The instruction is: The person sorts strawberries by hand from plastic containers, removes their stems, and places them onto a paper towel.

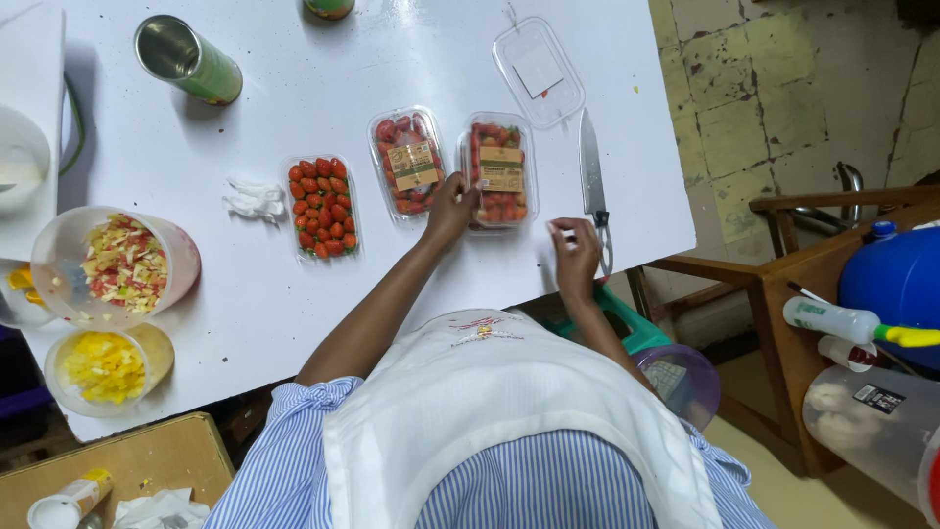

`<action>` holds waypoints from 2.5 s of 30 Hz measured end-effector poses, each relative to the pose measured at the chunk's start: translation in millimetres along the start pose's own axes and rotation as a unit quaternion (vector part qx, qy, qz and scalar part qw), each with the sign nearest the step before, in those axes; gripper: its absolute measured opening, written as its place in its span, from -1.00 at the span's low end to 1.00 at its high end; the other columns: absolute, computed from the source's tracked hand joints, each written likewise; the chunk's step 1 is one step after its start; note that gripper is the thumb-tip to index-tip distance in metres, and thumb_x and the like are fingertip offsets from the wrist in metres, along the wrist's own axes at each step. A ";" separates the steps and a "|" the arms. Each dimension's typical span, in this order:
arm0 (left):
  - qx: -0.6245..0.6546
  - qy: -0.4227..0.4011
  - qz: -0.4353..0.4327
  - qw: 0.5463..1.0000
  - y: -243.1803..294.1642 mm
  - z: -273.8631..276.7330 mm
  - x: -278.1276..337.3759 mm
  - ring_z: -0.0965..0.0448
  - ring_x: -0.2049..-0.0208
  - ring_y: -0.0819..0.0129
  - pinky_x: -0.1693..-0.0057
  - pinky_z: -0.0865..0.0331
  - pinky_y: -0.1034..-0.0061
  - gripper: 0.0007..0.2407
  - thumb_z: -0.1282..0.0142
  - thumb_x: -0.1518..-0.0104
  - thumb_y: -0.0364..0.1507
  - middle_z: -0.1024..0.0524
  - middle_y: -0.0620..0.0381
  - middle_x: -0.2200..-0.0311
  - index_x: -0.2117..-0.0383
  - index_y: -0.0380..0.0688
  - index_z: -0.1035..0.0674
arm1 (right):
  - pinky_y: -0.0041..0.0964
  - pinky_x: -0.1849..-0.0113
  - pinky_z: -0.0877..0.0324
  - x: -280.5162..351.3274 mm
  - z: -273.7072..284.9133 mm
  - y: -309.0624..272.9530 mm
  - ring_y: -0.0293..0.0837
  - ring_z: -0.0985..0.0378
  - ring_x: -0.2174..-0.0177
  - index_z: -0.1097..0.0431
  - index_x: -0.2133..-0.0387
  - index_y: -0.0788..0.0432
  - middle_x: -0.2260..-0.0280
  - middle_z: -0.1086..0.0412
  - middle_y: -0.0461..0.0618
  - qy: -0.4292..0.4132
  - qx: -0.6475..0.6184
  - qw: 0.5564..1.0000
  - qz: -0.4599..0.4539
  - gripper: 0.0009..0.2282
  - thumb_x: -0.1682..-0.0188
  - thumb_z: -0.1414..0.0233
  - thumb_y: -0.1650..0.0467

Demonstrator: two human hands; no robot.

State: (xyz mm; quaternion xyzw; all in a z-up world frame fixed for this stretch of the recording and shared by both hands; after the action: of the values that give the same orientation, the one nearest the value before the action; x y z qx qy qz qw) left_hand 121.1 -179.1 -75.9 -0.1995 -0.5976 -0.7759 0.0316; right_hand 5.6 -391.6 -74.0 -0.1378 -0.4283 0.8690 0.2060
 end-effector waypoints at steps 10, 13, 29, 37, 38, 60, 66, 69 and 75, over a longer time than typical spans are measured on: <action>0.475 0.016 0.029 0.880 45.6 -9.1 49.3 -0.67 0.17 0.32 0.06 -0.65 0.40 -0.81 -0.11 -0.31 -0.37 -0.53 0.06 0.23 0.32 -0.05 -0.30 | -0.51 0.26 -0.46 5.3 -16.8 -123.5 -0.29 -0.45 0.29 -0.40 0.29 0.21 0.31 -0.36 -0.11 0.032 -0.330 0.943 -0.039 -0.74 0.17 -0.34 0.48; 0.483 0.063 -0.037 0.873 88.7 14.4 71.1 -0.66 0.19 0.40 0.14 -0.68 0.47 -0.82 -0.12 -0.29 -0.38 -0.51 0.17 0.22 0.28 -0.01 -0.30 | -0.40 0.24 -0.48 4.7 -18.3 -126.1 -0.21 -0.47 0.30 -0.41 0.35 0.19 0.30 -0.35 -0.09 -0.004 -0.253 0.966 0.047 -0.74 0.18 -0.37 0.41; 0.698 -0.197 -0.217 0.653 197.1 97.8 121.0 -0.65 0.01 0.05 -0.05 -0.64 0.39 -0.21 -0.31 0.07 0.11 -0.56 -0.36 0.02 -0.08 -0.42 -0.49 | -0.57 0.18 -0.46 26.3 -14.3 -206.9 -0.40 -0.44 0.30 -0.25 0.36 0.05 0.32 -0.26 -0.23 -0.142 -0.512 0.846 -0.037 -0.82 -0.01 -0.15 0.32; 0.705 -0.152 -0.182 0.668 175.6 96.0 124.1 -0.74 0.24 0.18 0.11 -0.59 0.35 -0.26 -0.16 0.06 0.18 -0.65 -0.31 0.18 0.06 -0.37 -0.56 | -0.54 0.66 -0.43 37.9 -23.6 -188.5 -0.31 -0.39 0.78 -0.24 0.31 0.08 0.52 -0.32 -0.10 -0.198 -0.521 0.821 -0.121 -0.92 -0.12 -0.01 0.39; 0.686 -0.125 -0.207 0.687 157.3 92.8 112.9 -0.72 0.20 0.05 0.07 -0.59 0.18 -0.25 -0.25 0.12 0.16 -0.63 -0.34 0.16 0.04 -0.35 -0.55 | -0.50 0.75 -0.30 41.0 -20.0 -207.5 -0.30 -0.25 0.86 -0.23 0.21 0.12 0.68 -0.19 -0.08 -0.224 -0.517 0.817 -0.121 -0.89 -0.17 0.09 0.33; 0.562 -0.566 0.024 0.603 41.0 80.4 124.7 -0.15 -0.39 -0.34 -0.42 -0.12 -0.18 -0.10 -0.31 -0.06 -0.06 -0.19 -0.23 -0.35 -0.45 -0.22 -0.04 | -0.18 0.17 -0.64 -170.3 36.0 -237.9 -0.11 -0.63 0.23 -0.30 0.42 0.02 0.24 -0.55 -0.02 0.010 -0.335 0.930 0.155 -0.79 -0.08 -0.03 0.20; 0.594 -0.521 0.027 0.612 24.7 99.6 124.9 -0.23 -0.35 -0.28 -0.38 -0.15 -0.24 -0.09 -0.36 -0.05 -0.12 -0.18 -0.30 -0.34 -0.44 -0.24 -0.02 | -0.52 0.58 -0.48 -248.6 2.8 -96.6 -0.30 -0.47 0.57 -0.23 0.44 0.10 0.47 -0.47 -0.06 0.123 -0.110 0.985 -0.044 -0.84 -0.17 0.11 0.41; 0.626 -0.454 0.024 0.634 4.7 116.4 128.2 0.04 -0.42 -0.47 -0.36 -0.01 -0.42 -0.11 -0.33 -0.07 -0.11 -0.06 -0.12 -0.41 -0.44 -0.18 0.00 | -0.57 0.69 -0.62 -260.6 3.4 -53.4 -0.28 -0.63 0.62 -0.25 0.35 0.12 0.43 -0.50 -0.07 0.130 -0.067 0.977 -0.155 -0.87 -0.18 0.10 0.36; 0.621 -0.166 0.098 0.760 6.7 151.4 145.5 -0.56 0.30 -0.07 0.33 -0.50 -0.02 -0.35 -0.07 -0.04 -0.03 -0.50 -0.26 0.08 -0.23 -0.20 -0.38 | -0.32 0.54 -0.74 -280.0 -50.1 88.9 -0.11 -0.71 0.52 -0.37 0.27 0.21 0.48 -0.53 0.07 0.095 -0.152 0.939 -0.292 -0.70 -0.12 0.11 0.20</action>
State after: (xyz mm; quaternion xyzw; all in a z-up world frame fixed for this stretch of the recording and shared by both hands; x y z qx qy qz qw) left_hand 30.5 -11.1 12.0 -0.3198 -0.9214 -0.1825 0.1247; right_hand 250.7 -539.2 -157.4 -0.1185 -0.5551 0.6779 0.4673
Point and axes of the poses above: each hand's wrist, its own x-axis away from the middle knuckle, its own z-axis out of the back of the hand, y = z × x, the point moved 2 cm from there along -x, towards the middle knuckle
